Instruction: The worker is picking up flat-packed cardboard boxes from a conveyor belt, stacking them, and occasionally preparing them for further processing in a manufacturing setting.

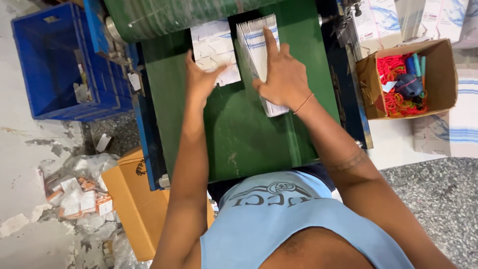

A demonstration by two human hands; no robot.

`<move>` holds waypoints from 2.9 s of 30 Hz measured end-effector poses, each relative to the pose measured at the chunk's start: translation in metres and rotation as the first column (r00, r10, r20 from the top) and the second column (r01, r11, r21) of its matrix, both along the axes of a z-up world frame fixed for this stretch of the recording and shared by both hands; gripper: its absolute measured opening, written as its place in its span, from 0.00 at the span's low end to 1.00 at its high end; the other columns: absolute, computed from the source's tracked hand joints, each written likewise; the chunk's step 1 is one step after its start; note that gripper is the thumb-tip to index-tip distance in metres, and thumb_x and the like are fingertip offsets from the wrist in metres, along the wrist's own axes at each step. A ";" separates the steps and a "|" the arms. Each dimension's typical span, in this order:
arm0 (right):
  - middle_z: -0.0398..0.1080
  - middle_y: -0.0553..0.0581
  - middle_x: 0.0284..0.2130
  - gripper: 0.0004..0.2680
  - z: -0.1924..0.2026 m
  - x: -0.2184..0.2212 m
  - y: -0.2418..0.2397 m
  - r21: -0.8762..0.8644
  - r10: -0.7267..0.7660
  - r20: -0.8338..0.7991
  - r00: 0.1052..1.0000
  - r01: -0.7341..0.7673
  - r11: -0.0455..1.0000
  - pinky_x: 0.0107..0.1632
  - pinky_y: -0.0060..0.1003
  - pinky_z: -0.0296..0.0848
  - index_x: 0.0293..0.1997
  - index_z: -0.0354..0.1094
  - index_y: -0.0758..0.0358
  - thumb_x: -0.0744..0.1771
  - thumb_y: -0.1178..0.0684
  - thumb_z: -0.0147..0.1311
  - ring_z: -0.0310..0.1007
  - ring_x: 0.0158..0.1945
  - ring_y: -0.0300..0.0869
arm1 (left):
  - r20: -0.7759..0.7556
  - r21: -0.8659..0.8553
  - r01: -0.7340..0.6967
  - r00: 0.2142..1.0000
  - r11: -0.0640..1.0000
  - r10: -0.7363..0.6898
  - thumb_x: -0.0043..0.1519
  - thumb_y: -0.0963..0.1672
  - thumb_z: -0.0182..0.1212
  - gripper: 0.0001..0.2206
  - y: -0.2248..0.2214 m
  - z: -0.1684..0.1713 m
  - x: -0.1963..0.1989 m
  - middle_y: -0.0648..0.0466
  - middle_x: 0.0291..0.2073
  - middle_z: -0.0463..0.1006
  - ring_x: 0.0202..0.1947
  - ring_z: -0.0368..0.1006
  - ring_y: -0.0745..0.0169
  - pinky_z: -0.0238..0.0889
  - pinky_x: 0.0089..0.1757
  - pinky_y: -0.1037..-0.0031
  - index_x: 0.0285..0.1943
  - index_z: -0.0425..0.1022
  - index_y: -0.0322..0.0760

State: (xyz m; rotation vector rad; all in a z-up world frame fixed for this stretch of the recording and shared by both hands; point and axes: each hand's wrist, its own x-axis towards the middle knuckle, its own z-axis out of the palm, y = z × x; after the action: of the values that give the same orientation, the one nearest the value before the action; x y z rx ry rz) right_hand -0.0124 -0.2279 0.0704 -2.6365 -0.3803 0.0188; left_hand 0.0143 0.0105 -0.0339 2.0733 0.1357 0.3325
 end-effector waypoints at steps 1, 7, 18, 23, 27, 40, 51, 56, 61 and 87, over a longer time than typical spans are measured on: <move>0.65 0.76 0.49 0.42 -0.001 -0.001 0.001 -0.002 0.001 -0.002 1.000 -0.001 1.000 0.47 0.55 0.74 0.78 0.34 0.61 0.58 0.46 0.62 0.73 0.47 0.68 | -0.002 -0.002 -0.001 1.000 1.000 0.001 0.38 0.51 0.86 0.54 0.000 -0.005 0.017 0.39 0.54 0.78 0.54 0.77 0.48 0.70 0.52 0.64 0.69 0.53 0.21; 0.65 0.76 0.49 0.42 0.003 -0.004 -0.001 -0.028 -0.014 -0.014 1.000 0.013 1.000 0.48 0.55 0.74 0.78 0.33 0.60 0.58 0.46 0.62 0.73 0.47 0.68 | -0.134 -0.511 -0.399 0.912 0.761 0.388 0.54 0.47 0.74 0.27 0.021 -0.066 0.121 0.40 0.45 0.83 0.42 0.81 0.54 0.74 0.44 0.64 0.56 0.73 0.19; 0.65 0.77 0.50 0.43 0.005 -0.013 -0.005 0.004 -0.008 -0.042 0.999 0.008 1.000 0.47 0.54 0.75 0.78 0.33 0.61 0.57 0.45 0.63 0.74 0.46 0.68 | 0.009 -0.279 -0.003 1.000 0.960 0.005 0.64 0.37 0.63 0.22 0.050 0.048 -0.108 0.42 0.49 0.83 0.45 0.81 0.61 0.74 0.46 0.74 0.69 0.69 0.26; 0.62 0.80 0.51 0.43 0.015 -0.015 -0.002 -0.029 0.039 -0.119 0.992 -0.043 0.999 0.48 0.55 0.75 0.79 0.31 0.61 0.59 0.44 0.62 0.73 0.44 0.71 | -0.051 0.260 0.076 0.997 0.963 -0.065 0.62 0.40 0.64 0.26 -0.015 0.095 -0.150 0.40 0.48 0.82 0.46 0.81 0.45 0.73 0.47 0.64 0.72 0.68 0.35; 0.58 0.80 0.61 0.43 0.019 -0.033 -0.030 0.029 0.092 -0.188 0.978 -0.088 0.996 0.58 0.59 0.71 0.81 0.35 0.55 0.63 0.30 0.63 0.68 0.57 0.74 | 0.028 0.322 0.323 0.936 0.890 -0.350 0.58 0.46 0.67 0.41 -0.063 0.088 -0.141 0.34 0.66 0.71 0.61 0.72 0.34 0.69 0.58 0.55 0.81 0.50 0.37; 0.54 0.79 0.71 0.42 -0.022 -0.006 -0.060 0.226 0.389 0.193 0.901 -0.427 0.876 0.74 0.57 0.61 0.77 0.56 0.49 0.55 0.30 0.69 0.57 0.73 0.70 | 0.116 0.367 0.481 0.826 0.796 -0.552 0.38 0.52 0.87 0.64 -0.060 0.062 -0.064 0.31 0.72 0.57 0.67 0.63 0.25 0.65 0.60 0.50 0.82 0.40 0.44; 0.57 0.80 0.69 0.49 -0.019 0.000 -0.054 0.266 0.407 0.160 0.899 -0.436 0.860 0.71 0.57 0.58 0.79 0.44 0.63 0.55 0.28 0.72 0.55 0.72 0.72 | 0.226 0.257 0.485 0.811 0.836 -0.540 0.37 0.48 0.87 0.65 -0.077 0.051 -0.057 0.32 0.74 0.52 0.71 0.57 0.26 0.64 0.61 0.52 0.81 0.38 0.42; 0.64 0.80 0.60 0.53 0.004 0.017 -0.032 0.197 0.197 -0.002 0.980 -0.193 0.961 0.63 0.54 0.69 0.80 0.33 0.71 0.56 0.28 0.70 0.68 0.62 0.68 | -0.030 -0.036 0.497 0.866 0.867 -0.498 0.37 0.51 0.85 0.71 -0.093 0.039 -0.053 0.34 0.66 0.65 0.63 0.67 0.34 0.67 0.59 0.57 0.83 0.26 0.39; 0.68 0.77 0.53 0.50 -0.007 0.026 -0.008 -0.045 -0.055 0.059 0.997 0.058 0.997 0.50 0.50 0.77 0.74 0.31 0.81 0.55 0.37 0.68 0.74 0.52 0.64 | 0.081 0.156 0.520 0.840 0.840 -0.536 0.40 0.53 0.89 0.62 -0.098 -0.008 -0.047 0.30 0.81 0.32 0.67 0.69 0.42 0.73 0.54 0.61 0.77 0.40 0.39; 0.67 0.78 0.55 0.46 -0.009 -0.001 -0.015 0.000 -0.044 0.047 0.998 0.044 0.999 0.49 0.53 0.76 0.75 0.33 0.79 0.57 0.41 0.64 0.73 0.53 0.66 | 0.079 0.067 0.490 0.866 0.869 -0.494 0.41 0.54 0.85 0.72 -0.100 -0.003 -0.077 0.36 0.81 0.32 0.75 0.56 0.36 0.73 0.55 0.63 0.80 0.20 0.31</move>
State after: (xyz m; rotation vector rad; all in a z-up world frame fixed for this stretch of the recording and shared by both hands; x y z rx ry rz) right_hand -0.0134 -0.2430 0.0617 -2.6499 -0.3378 -0.0568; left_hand -0.0624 -0.0894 -0.0368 2.0470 -0.4605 0.1157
